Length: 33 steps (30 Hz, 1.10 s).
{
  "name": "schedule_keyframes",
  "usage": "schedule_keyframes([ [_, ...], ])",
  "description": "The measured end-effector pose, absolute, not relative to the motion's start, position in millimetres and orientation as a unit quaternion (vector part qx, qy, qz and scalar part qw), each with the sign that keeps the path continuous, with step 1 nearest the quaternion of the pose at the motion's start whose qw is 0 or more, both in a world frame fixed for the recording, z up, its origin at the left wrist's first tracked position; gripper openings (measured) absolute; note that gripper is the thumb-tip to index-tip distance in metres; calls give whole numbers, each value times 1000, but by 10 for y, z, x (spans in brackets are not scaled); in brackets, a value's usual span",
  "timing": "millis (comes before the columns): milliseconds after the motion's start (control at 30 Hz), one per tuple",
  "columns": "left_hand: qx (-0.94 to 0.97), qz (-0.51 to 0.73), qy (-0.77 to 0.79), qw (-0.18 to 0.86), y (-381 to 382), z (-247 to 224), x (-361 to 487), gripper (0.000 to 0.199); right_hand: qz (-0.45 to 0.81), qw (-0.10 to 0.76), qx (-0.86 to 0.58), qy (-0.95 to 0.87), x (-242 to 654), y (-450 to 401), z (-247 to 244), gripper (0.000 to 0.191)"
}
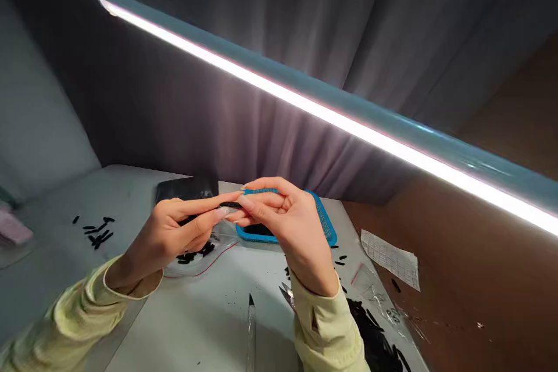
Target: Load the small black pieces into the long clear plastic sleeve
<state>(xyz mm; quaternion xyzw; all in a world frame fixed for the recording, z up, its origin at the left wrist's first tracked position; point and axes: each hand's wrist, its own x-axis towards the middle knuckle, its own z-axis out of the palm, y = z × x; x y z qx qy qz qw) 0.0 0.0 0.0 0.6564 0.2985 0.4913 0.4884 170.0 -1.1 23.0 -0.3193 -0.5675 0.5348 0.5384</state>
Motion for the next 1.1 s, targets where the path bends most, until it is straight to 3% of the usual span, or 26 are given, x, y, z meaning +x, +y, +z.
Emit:
schedule_keyframes([
  [833,707,481,301,422,-67,-40,-19,33,532,521,-317,-587,1739,-34,226,20],
  [967,660,475,314,491,-18,-17,4,36,502,532,-334,-595,1803,63,207,23],
  [1100,579,461,301,601,134,-8,41,35,393,552,-441,-589,2031,498,8,28],
])
